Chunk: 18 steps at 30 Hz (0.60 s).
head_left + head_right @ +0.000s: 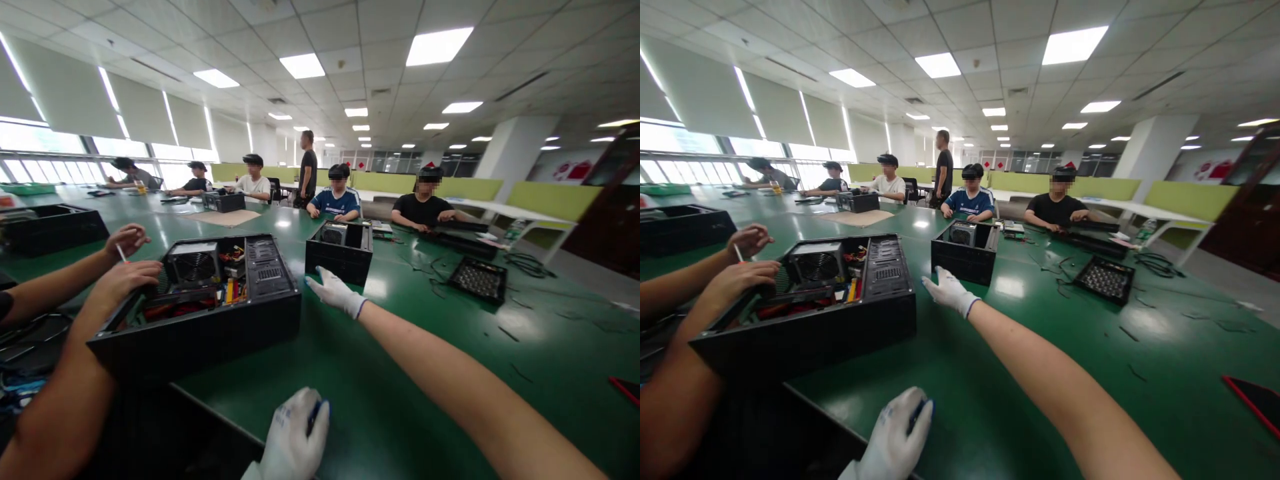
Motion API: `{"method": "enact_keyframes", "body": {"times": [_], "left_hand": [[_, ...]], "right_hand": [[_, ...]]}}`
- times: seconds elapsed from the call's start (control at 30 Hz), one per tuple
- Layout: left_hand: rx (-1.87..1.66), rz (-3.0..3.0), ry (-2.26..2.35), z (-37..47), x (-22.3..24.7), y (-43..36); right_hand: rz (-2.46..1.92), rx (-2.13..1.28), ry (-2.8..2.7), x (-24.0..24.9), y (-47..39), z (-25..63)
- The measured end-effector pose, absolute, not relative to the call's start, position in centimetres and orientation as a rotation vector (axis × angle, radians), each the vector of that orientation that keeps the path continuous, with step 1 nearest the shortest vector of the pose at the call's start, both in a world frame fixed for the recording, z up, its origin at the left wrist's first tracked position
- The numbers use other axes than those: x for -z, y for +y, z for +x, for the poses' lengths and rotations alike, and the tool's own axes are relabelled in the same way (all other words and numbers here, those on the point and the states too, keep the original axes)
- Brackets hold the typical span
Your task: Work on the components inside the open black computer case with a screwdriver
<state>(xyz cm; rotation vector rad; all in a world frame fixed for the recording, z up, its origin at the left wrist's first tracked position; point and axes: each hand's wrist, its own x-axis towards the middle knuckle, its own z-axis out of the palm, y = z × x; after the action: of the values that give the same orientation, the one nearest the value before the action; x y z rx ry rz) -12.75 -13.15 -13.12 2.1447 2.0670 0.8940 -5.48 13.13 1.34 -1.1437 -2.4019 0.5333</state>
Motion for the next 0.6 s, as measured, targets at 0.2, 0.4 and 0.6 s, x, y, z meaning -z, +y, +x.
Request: {"method": "enact_keyframes", "body": {"times": [0.2, 0.4, 0.6], "left_hand": [[-0.937, 2.092, 1.981, -12.5, 13.0, -13.5], [-1.009, 2.146, 2.099, -12.3, 13.7, -13.9], [-1.247, 2.174, 2.059, -12.3, 14.9, -13.3]], "right_hand": [[-1.445, -0.004, -2.438, -3.8, 21.0, -1.5], [-1.590, 0.266, -2.460, -4.9, 26.5, -0.2], [-1.668, 0.389, -2.498, -4.3, 27.4, -0.8]]}}
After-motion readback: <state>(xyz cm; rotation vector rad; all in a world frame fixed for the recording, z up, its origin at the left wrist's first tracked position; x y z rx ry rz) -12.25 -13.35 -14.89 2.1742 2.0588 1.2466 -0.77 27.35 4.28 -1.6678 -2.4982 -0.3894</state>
